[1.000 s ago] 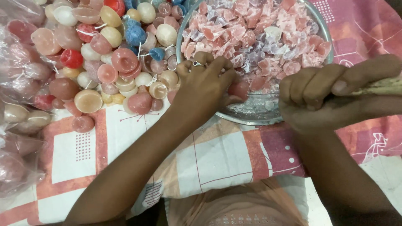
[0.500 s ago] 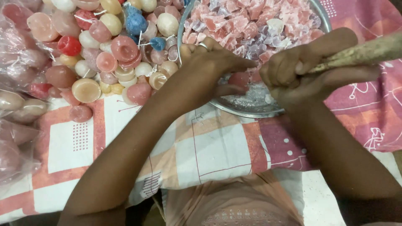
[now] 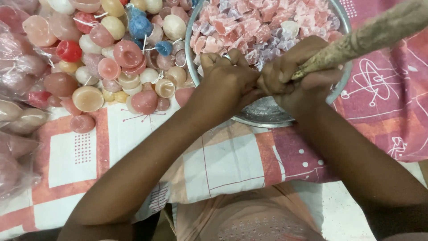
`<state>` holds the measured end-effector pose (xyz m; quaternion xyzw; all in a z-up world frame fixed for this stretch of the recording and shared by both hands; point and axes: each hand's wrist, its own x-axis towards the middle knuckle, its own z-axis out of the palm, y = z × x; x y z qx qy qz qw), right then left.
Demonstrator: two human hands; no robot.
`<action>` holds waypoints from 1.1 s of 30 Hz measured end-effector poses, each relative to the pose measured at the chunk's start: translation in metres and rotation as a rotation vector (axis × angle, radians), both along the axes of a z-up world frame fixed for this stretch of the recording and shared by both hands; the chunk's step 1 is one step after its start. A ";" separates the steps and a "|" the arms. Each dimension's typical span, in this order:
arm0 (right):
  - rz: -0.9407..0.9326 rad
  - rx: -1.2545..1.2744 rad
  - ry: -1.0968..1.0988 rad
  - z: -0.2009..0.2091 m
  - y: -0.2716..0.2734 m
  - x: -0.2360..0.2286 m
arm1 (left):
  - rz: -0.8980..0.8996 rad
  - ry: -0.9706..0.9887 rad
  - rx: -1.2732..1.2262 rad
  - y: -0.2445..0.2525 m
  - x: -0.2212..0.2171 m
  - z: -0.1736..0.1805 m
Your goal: Trimming or carving small wax pieces or candles with a knife over a metal bowl.
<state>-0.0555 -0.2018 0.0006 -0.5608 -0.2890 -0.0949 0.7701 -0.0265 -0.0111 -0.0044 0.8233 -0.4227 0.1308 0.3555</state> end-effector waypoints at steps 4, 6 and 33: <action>-0.060 0.017 -0.037 -0.011 -0.004 0.009 | -0.121 -0.012 0.070 0.015 0.012 -0.004; -0.112 0.037 -0.073 -0.022 -0.009 0.008 | -0.162 -0.020 0.098 0.019 0.013 -0.006; -0.001 0.231 -0.055 -0.063 -0.050 0.007 | -0.048 0.117 0.211 0.010 0.026 -0.016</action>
